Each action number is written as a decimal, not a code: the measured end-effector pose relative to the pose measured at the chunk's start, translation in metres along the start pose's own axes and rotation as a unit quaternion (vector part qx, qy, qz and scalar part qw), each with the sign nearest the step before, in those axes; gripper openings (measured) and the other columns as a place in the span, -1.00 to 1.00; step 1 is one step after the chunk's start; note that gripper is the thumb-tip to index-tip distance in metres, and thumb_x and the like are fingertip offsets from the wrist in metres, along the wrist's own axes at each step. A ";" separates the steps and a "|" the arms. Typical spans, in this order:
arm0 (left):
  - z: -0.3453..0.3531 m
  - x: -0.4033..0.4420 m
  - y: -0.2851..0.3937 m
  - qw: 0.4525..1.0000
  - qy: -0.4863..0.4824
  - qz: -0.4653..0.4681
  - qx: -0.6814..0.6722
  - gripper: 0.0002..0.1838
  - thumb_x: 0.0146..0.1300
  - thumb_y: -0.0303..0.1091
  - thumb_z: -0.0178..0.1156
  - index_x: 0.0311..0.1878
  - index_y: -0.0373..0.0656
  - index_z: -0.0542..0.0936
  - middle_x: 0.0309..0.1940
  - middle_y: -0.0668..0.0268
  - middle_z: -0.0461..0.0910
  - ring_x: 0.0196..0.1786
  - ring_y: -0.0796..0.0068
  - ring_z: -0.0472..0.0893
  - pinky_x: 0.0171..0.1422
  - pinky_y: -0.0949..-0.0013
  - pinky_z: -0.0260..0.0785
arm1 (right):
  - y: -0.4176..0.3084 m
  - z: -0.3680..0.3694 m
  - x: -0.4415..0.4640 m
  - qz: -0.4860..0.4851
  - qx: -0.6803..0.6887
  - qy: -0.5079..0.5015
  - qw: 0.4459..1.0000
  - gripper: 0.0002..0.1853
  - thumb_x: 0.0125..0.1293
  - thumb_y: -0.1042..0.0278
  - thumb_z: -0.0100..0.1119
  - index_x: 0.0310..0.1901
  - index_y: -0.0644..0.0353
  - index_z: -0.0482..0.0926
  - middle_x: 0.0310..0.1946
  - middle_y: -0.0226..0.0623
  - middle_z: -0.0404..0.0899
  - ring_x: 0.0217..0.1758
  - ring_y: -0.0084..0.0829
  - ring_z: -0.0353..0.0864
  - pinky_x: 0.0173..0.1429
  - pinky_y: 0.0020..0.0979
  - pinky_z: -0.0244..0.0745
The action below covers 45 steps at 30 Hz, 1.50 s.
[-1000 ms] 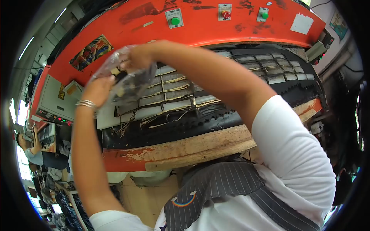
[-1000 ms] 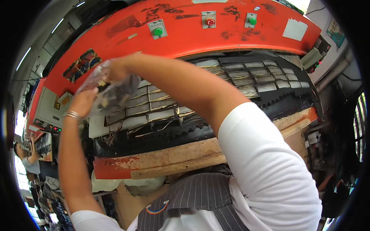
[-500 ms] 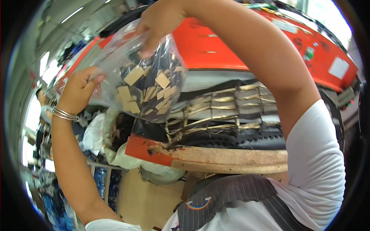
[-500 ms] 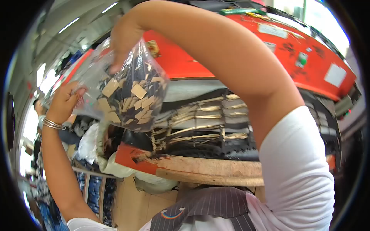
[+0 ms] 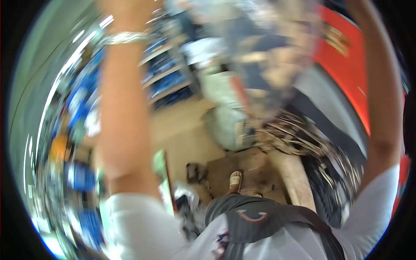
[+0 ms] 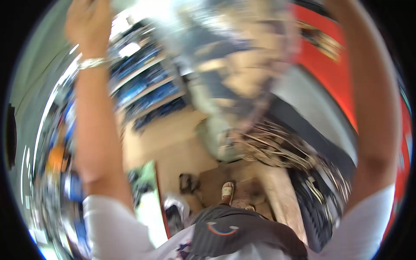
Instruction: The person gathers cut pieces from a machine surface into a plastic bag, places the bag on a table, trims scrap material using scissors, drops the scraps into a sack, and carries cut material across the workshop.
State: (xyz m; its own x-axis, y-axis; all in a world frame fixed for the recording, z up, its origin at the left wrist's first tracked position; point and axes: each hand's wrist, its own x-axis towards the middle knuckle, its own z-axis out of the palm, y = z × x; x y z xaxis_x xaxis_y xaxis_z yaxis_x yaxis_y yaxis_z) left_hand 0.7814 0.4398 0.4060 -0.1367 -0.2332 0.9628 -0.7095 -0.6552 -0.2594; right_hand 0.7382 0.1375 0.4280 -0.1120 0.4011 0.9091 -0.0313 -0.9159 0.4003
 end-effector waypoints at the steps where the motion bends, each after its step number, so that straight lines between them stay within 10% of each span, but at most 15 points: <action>1: -0.016 -0.005 0.003 0.991 0.116 0.049 -0.039 -0.92 0.25 -0.38 0.22 -0.28 -0.15 0.63 -0.27 0.24 0.59 -0.03 0.22 0.49 0.17 0.17 0.20 | -0.015 0.003 0.009 0.044 0.128 0.043 0.990 -0.78 0.39 0.27 0.07 -0.24 0.27 0.58 -0.27 -0.08 0.57 -0.09 -0.10 0.53 0.01 -0.25 0.44; 3: -0.046 -0.028 0.030 0.981 0.195 -0.016 -0.002 -0.66 0.23 -0.26 0.26 0.02 -0.21 0.53 -0.09 0.10 0.53 0.11 0.07 0.40 0.23 0.08 0.17 | -0.049 0.014 0.030 0.040 0.264 -0.013 0.964 -0.56 0.34 0.06 0.13 -0.13 0.40 0.59 -0.19 0.22 0.60 -0.12 0.18 0.58 0.06 0.02 0.41; 6: -0.076 -0.091 0.058 0.909 0.083 -0.378 -0.157 -0.09 0.06 -0.05 0.40 0.37 -0.32 0.20 0.27 -0.17 0.29 0.33 -0.06 0.29 0.32 0.02 0.16 | -0.108 0.054 0.039 0.008 0.317 0.018 0.948 -0.64 0.38 0.18 0.03 -0.23 0.41 0.58 -0.28 0.19 0.58 -0.15 0.20 0.55 -0.02 0.01 0.41; 7: -0.076 -0.112 0.052 0.804 0.071 -0.471 -0.355 0.35 -0.10 0.05 0.51 0.50 -0.34 -0.24 0.46 -0.25 -0.15 0.51 -0.15 -0.08 0.56 0.01 -0.18 | -0.129 0.061 0.045 -0.020 0.351 -0.033 0.936 -0.64 0.37 0.17 0.03 -0.20 0.40 0.58 -0.26 0.20 0.58 -0.15 0.19 0.55 -0.01 0.01 0.42; 8: -0.078 -0.147 0.042 0.832 0.049 -0.468 -0.295 0.39 -0.06 0.09 0.50 0.53 -0.28 -0.33 0.50 -0.16 -0.24 0.56 -0.02 -0.15 0.62 0.10 -0.30 | -0.155 0.062 0.052 -0.052 0.378 -0.089 0.920 -0.64 0.37 0.17 0.03 -0.17 0.40 0.58 -0.24 0.20 0.58 -0.14 0.19 0.56 0.00 0.01 0.42; 11: -0.127 -0.190 0.039 0.725 0.119 -0.499 -0.460 0.36 0.01 0.09 0.47 0.53 -0.26 -0.36 0.50 -0.11 -0.15 0.53 0.08 -0.02 0.58 0.14 -0.12 | -0.273 0.028 0.053 -0.030 0.410 -0.110 0.905 -0.65 0.34 0.16 0.07 -0.10 0.30 0.61 -0.18 0.23 0.59 -0.09 0.17 0.57 0.04 0.05 0.40; 14: -0.185 -0.208 0.018 0.629 0.097 -0.531 -0.559 0.27 0.08 0.03 0.46 0.53 -0.24 -0.28 0.43 -0.02 0.10 0.47 0.20 0.17 0.52 0.21 0.05 | -0.372 0.045 0.055 -0.003 0.636 -0.116 0.763 -0.69 0.41 0.21 0.09 0.09 0.13 0.56 -0.13 -0.17 0.63 -0.07 -0.26 0.59 0.06 -0.27 0.44; 17: -0.237 -0.222 -0.010 0.592 0.042 -0.545 -0.593 -0.31 0.22 -0.11 0.37 0.30 -0.24 0.34 0.09 0.21 0.54 0.15 0.37 0.53 0.32 0.26 0.35 | -0.447 0.030 0.073 -0.086 0.730 -0.167 0.657 -0.75 0.41 0.42 0.07 0.08 0.17 0.54 -0.16 -0.29 0.61 -0.11 -0.41 0.59 0.04 -0.44 0.45; 22: -0.343 -0.270 -0.079 0.662 0.156 -0.651 -0.337 -0.87 0.18 -0.46 0.22 -0.20 -0.23 0.56 -0.24 0.21 0.63 -0.20 0.41 0.64 -0.03 0.36 0.54 | -0.526 0.025 0.083 -0.161 0.713 -0.088 0.676 -0.67 0.33 0.45 0.16 0.12 0.19 0.51 -0.07 -0.34 0.57 -0.11 -0.47 0.57 0.00 -0.49 0.43; 26: -0.456 -0.298 -0.124 0.645 0.132 -0.734 -0.165 -0.84 0.21 -0.43 0.17 -0.17 -0.25 0.61 -0.26 0.28 0.62 -0.23 0.47 0.60 -0.06 0.40 0.47 | -0.532 0.047 0.032 -0.003 0.771 -0.344 0.537 -0.50 0.27 0.44 0.22 0.26 0.11 0.44 0.05 -0.44 0.50 -0.19 -0.65 0.48 -0.11 -0.55 0.38; 30: -0.546 -0.323 -0.179 0.737 0.002 -0.663 0.131 -0.76 0.22 -0.43 0.15 -0.06 -0.25 0.62 -0.23 0.39 0.61 -0.23 0.61 0.53 -0.15 0.53 0.35 | -0.508 0.069 -0.063 0.047 0.716 -0.501 0.484 -0.45 0.25 0.48 0.24 0.29 0.13 0.40 -0.01 -0.44 0.50 -0.22 -0.68 0.44 -0.09 -0.57 0.39; 32: -0.572 -0.343 -0.205 0.797 0.136 -0.566 0.162 -0.95 0.20 -0.47 0.16 -0.32 -0.18 0.59 -0.45 0.46 0.56 -0.41 0.69 0.47 -0.34 0.54 0.27 | -0.494 0.075 -0.122 0.086 0.657 -0.579 0.476 -0.47 0.26 0.46 0.25 0.27 0.15 0.41 -0.02 -0.40 0.54 -0.19 -0.62 0.48 -0.06 -0.52 0.43; 34: -0.594 -0.376 -0.219 0.816 0.261 -0.484 0.179 -0.81 0.25 -0.44 0.13 -0.11 -0.29 0.59 -0.30 0.34 0.62 -0.30 0.58 0.53 -0.23 0.51 0.34 | -0.481 0.066 -0.186 0.133 0.605 -0.629 0.469 -0.51 0.26 0.42 0.27 0.23 0.19 0.44 -0.04 -0.32 0.60 -0.11 -0.51 0.56 0.01 -0.43 0.47; 40: -0.620 -0.594 -0.202 0.585 0.358 -0.574 0.448 -0.54 0.23 -0.34 0.18 0.13 -0.39 0.38 -0.02 0.05 0.56 -0.09 0.29 0.59 0.00 0.26 0.47 | -0.463 -0.037 -0.316 0.238 0.502 -0.765 0.327 -0.64 0.28 0.33 0.30 0.07 0.23 0.55 -0.11 -0.21 0.66 -0.06 -0.43 0.63 0.06 -0.36 0.54; 45: -0.576 -0.645 -0.157 0.431 0.455 -0.711 0.317 -0.41 0.17 -0.34 0.24 0.22 -0.41 0.33 0.02 -0.05 0.54 0.09 0.14 0.57 0.17 0.19 0.42 | -0.462 -0.082 -0.343 0.148 0.479 -0.813 0.298 -0.62 0.25 0.25 0.31 0.05 0.22 0.57 -0.08 -0.20 0.66 -0.02 -0.33 0.66 0.10 -0.32 0.53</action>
State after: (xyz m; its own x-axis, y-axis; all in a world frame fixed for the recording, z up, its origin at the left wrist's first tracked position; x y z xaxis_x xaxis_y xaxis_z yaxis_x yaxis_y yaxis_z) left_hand 0.5831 1.1067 -0.1302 -0.2949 0.9187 -0.2629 -0.2305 0.1986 0.9526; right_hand 0.7101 0.4215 -0.0781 0.6839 0.4954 -0.5356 0.1247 -0.8027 -0.5832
